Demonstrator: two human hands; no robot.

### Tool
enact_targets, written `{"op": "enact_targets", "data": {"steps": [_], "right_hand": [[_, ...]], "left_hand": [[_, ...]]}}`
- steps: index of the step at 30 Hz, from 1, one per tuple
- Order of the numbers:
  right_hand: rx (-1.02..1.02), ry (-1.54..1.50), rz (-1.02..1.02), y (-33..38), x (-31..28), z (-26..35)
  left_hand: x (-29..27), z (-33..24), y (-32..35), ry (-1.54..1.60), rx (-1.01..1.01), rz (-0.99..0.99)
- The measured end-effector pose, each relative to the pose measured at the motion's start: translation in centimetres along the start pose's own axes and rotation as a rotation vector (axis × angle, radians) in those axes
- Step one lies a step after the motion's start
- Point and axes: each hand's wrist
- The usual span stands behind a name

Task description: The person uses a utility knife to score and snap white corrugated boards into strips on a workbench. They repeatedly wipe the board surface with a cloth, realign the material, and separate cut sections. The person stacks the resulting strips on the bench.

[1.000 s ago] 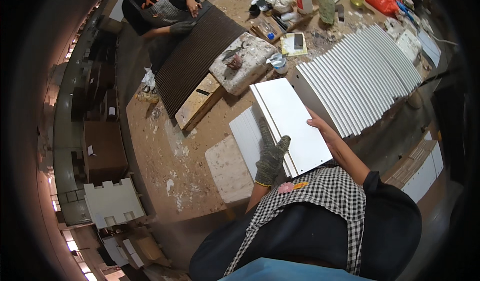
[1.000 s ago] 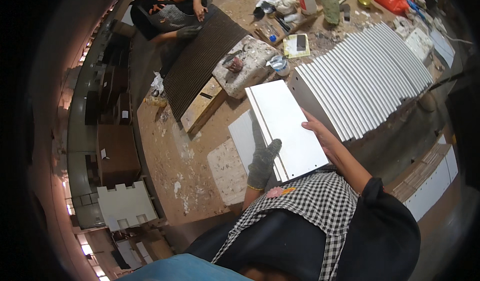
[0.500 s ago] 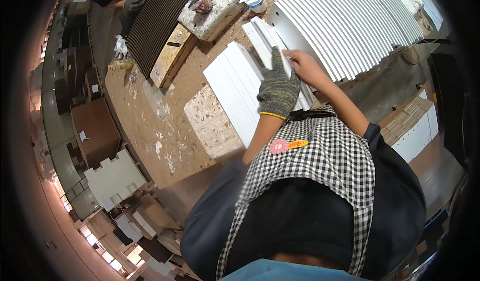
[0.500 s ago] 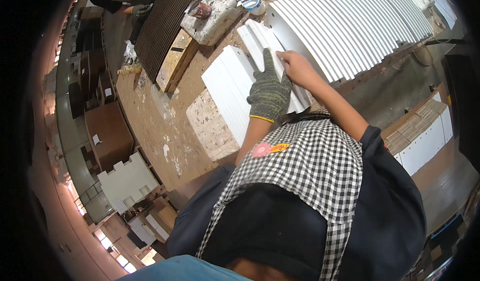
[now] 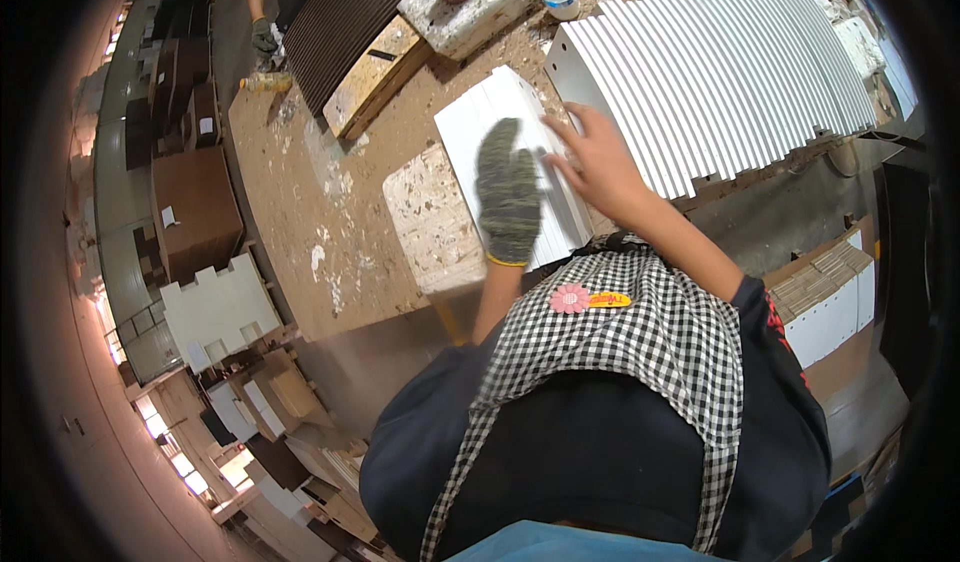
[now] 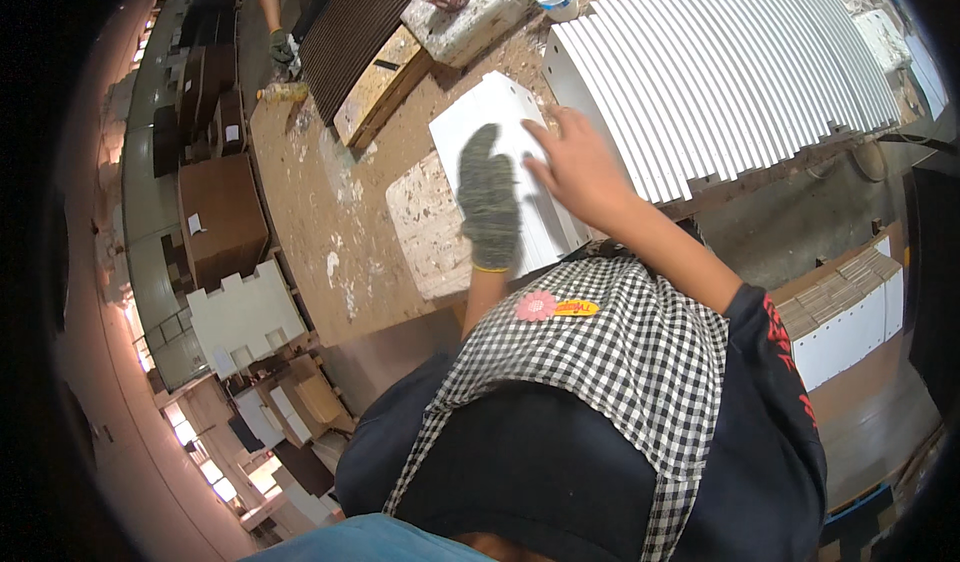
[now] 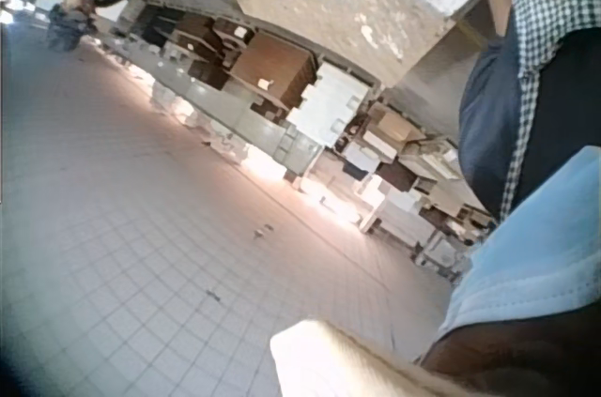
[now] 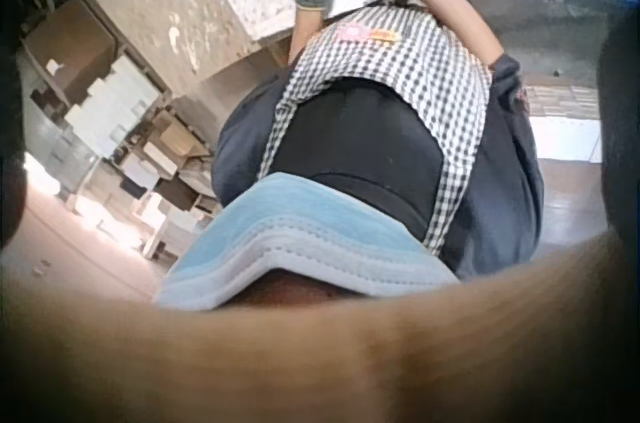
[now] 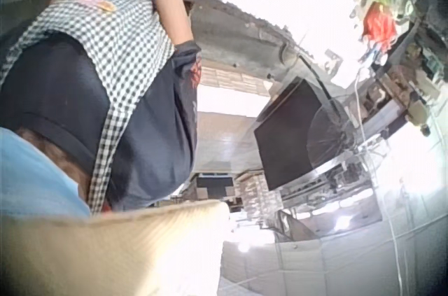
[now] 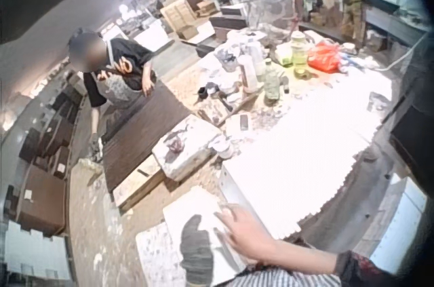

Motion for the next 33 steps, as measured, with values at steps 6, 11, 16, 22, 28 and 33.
{"op": "enact_targets", "data": {"steps": [6,11,16,22,28,33], "right_hand": [[0.137,-0.066,0.321,-0.3,6.8,1.3],[0.259,-0.092,0.261,0.5,5.8,-1.3],[0.33,0.103,0.283,-0.1,4.6,-0.4],[0.444,-0.077,0.254,-0.9,3.0,-2.8],[0.443,-0.35,0.229,-1.4,1.2,-4.0],[0.684,-0.981,0.269,-2.0,-3.7,-2.3]], "left_hand": [[-2.9,-0.6,3.2,-0.784,0.102,-0.166],[-0.2,-2.4,3.0,-1.67,0.253,0.04],[0.5,-2.8,2.7,-1.761,0.344,0.016],[0.8,-2.9,2.7,-1.696,0.375,-0.034],[1.0,-3.6,3.1,-1.081,0.223,-0.276],[2.2,-4.0,2.4,-0.869,0.103,-0.232]]}}
Point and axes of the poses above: each hand's wrist, its own y-axis away from the middle knuckle, its own x-axis out of the palm, z = x × y, and after that the axes turned 3 degrees about y, right-handed
